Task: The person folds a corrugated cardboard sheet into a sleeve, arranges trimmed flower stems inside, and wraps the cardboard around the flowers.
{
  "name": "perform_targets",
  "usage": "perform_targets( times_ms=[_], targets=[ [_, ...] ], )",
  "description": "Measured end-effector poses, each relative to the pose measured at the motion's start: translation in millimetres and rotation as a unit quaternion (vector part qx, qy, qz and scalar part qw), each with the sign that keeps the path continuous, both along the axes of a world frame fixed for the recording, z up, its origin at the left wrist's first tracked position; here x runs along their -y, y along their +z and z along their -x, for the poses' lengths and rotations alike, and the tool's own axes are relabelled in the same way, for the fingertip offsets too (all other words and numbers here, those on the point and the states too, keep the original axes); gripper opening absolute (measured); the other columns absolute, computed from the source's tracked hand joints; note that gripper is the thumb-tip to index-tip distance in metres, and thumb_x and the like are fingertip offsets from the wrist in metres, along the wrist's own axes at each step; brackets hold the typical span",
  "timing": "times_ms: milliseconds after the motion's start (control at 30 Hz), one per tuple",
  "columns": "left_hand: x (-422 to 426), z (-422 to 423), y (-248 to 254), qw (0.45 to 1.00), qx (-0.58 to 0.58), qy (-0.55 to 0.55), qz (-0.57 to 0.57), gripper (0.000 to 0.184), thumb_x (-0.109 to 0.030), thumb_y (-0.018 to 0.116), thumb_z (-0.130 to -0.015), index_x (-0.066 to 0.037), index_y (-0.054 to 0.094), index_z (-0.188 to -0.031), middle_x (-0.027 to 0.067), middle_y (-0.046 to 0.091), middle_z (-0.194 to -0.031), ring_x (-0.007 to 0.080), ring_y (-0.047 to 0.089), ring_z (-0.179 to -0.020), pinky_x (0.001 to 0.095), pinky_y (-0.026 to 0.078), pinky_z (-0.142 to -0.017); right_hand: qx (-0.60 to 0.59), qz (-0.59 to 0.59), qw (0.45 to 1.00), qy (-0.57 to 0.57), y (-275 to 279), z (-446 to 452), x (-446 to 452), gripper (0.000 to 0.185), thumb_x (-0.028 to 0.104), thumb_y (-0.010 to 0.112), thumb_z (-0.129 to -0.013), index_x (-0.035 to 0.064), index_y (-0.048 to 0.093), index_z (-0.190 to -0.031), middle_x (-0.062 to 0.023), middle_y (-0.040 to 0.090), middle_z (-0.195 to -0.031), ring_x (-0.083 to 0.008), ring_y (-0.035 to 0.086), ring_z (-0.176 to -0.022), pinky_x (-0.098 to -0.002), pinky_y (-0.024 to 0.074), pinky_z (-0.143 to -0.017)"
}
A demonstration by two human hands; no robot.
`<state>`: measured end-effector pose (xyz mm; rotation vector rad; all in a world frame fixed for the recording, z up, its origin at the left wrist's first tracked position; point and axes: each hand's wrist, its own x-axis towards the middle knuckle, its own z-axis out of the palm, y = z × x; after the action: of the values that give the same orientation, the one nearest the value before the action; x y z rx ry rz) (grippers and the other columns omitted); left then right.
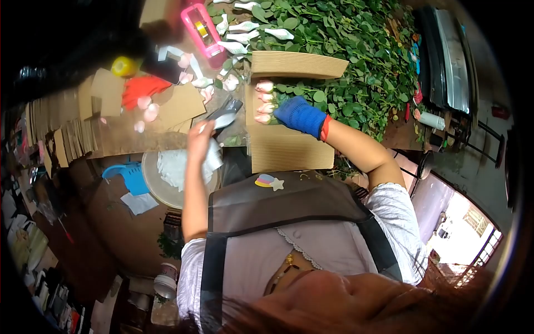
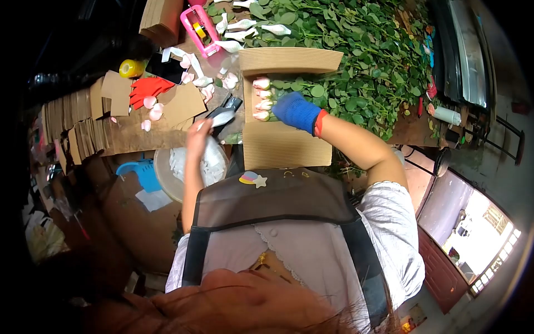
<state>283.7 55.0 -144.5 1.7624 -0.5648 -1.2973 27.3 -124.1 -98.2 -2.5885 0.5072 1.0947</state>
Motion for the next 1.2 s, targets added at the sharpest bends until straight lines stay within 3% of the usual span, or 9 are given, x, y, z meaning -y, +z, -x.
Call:
perform_targets(
  times_ms=[100, 167, 233, 333, 433, 633, 667, 1033, 1200],
  targets=[
    [-63.1, -55.2, 39.3, 0.857, 0.306, -0.333, -0.249, 0.039, -0.043, 0.065, -0.087, -0.004, 0.072, -0.089, 0.0187, 0.072, -0.090, 0.0392, 0.065, -0.079, 0.0454, 0.051, -0.073, 0.104, 0.022, 0.994, 0.033, -97.9, 29.2, -3.1, 0.027, 0.011, 0.058, -0.091, 0.0163, 0.072, -0.114, -0.0105, 0.072, -0.117, -0.0279, 0.067, -0.110, -0.0410, 0.0552, -0.085],
    [-98.6, -63.4, 36.7, 0.729, 0.448, -0.443, -0.268, 0.036, -0.041, 0.069, -0.085, -0.008, 0.073, -0.097, 0.0130, 0.074, -0.092, 0.0395, 0.068, -0.088, 0.0511, 0.052, -0.081, 0.242, 0.007, 0.969, 0.051, -103.5, 31.1, -4.3, 0.031, 0.012, 0.054, -0.094, 0.0215, 0.070, -0.118, -0.0080, 0.068, -0.126, -0.0277, 0.061, -0.121, -0.0413, 0.0511, -0.094],
    [-89.6, -51.6, 32.5, 0.800, 0.455, -0.375, -0.114, 0.032, -0.037, 0.070, -0.087, -0.007, 0.072, -0.098, 0.0145, 0.073, -0.093, 0.0382, 0.068, -0.088, 0.0498, 0.052, -0.080, 0.327, -0.015, 0.942, 0.072, -117.7, 31.0, -4.4, 0.035, 0.013, 0.050, -0.095, 0.0264, 0.068, -0.122, -0.0055, 0.063, -0.134, -0.0274, 0.055, -0.130, -0.0412, 0.0461, -0.102],
    [-6.5, 7.9, 33.5, 0.969, 0.154, -0.172, 0.083, 0.024, -0.024, 0.070, -0.091, -0.003, 0.064, -0.103, 0.0125, 0.066, -0.083, 0.0306, 0.067, -0.078, 0.0424, 0.051, -0.069, 0.303, -0.022, 0.947, 0.103, -131.5, 24.3, -2.0, 0.038, 0.016, 0.048, -0.096, 0.0300, 0.064, -0.127, -0.0038, 0.058, -0.142, -0.0270, 0.050, -0.134, -0.0405, 0.0428, -0.106],
    [61.7, 54.8, 18.7, 0.938, 0.189, -0.236, 0.170, 0.067, -0.026, 0.084, -0.079, -0.004, 0.049, -0.132, 0.0210, 0.054, -0.134, 0.0332, 0.057, -0.121, 0.0407, 0.047, -0.100, 0.185, -0.011, 0.979, 0.089, -43.4, 0.7, -0.2, 0.037, 0.018, 0.050, -0.094, 0.0271, 0.064, -0.128, -0.0059, 0.059, -0.140, -0.0269, 0.055, -0.128, -0.0403, 0.0483, -0.100],
    [86.7, 64.5, -1.7, 0.864, 0.338, -0.343, 0.150, 0.105, -0.044, 0.092, -0.060, -0.008, 0.041, -0.144, 0.0258, 0.028, -0.156, 0.0464, 0.020, -0.147, 0.0523, 0.024, -0.119, -0.038, -0.030, 0.996, -0.073, 63.8, -21.6, 18.5, 0.030, 0.026, 0.056, -0.092, 0.0145, 0.067, -0.117, -0.0175, 0.072, -0.109, -0.0330, 0.070, -0.098, -0.0434, 0.0549, -0.084],
    [84.8, 63.3, -10.1, 0.853, 0.358, -0.349, 0.151, 0.107, -0.050, 0.090, -0.060, -0.011, 0.040, -0.146, 0.0264, 0.027, -0.156, 0.0467, 0.016, -0.148, 0.0591, 0.016, -0.119, 0.066, 0.007, 0.993, -0.093, 56.0, -8.4, 15.9, 0.028, 0.029, 0.055, -0.092, 0.0104, 0.067, -0.109, -0.0202, 0.072, -0.097, -0.0357, 0.071, -0.091, -0.0463, 0.0551, -0.079],
    [94.5, 63.3, -5.3, 0.845, 0.356, -0.381, 0.116, 0.103, -0.059, 0.086, -0.061, -0.016, 0.044, -0.144, 0.0264, 0.029, -0.153, 0.0442, 0.015, -0.150, 0.0636, 0.000, -0.118, 0.134, -0.012, 0.986, -0.100, -11.3, -0.2, 12.3, 0.026, 0.029, 0.052, -0.093, 0.0105, 0.068, -0.100, -0.0173, 0.073, -0.089, -0.0356, 0.071, -0.082, -0.0473, 0.0553, -0.072],
    [94.2, 76.2, -15.7, 0.880, 0.356, -0.285, 0.132, 0.072, -0.053, 0.081, -0.071, -0.015, 0.061, -0.129, 0.0247, 0.038, -0.151, 0.0430, 0.024, -0.147, 0.0631, 0.002, -0.118, 0.106, 0.003, 0.985, -0.134, 29.3, -7.1, 26.3, 0.029, 0.032, 0.051, -0.093, 0.0117, 0.069, -0.103, -0.0157, 0.073, -0.095, -0.0352, 0.071, -0.088, -0.0465, 0.0552, -0.077]
  ],
)
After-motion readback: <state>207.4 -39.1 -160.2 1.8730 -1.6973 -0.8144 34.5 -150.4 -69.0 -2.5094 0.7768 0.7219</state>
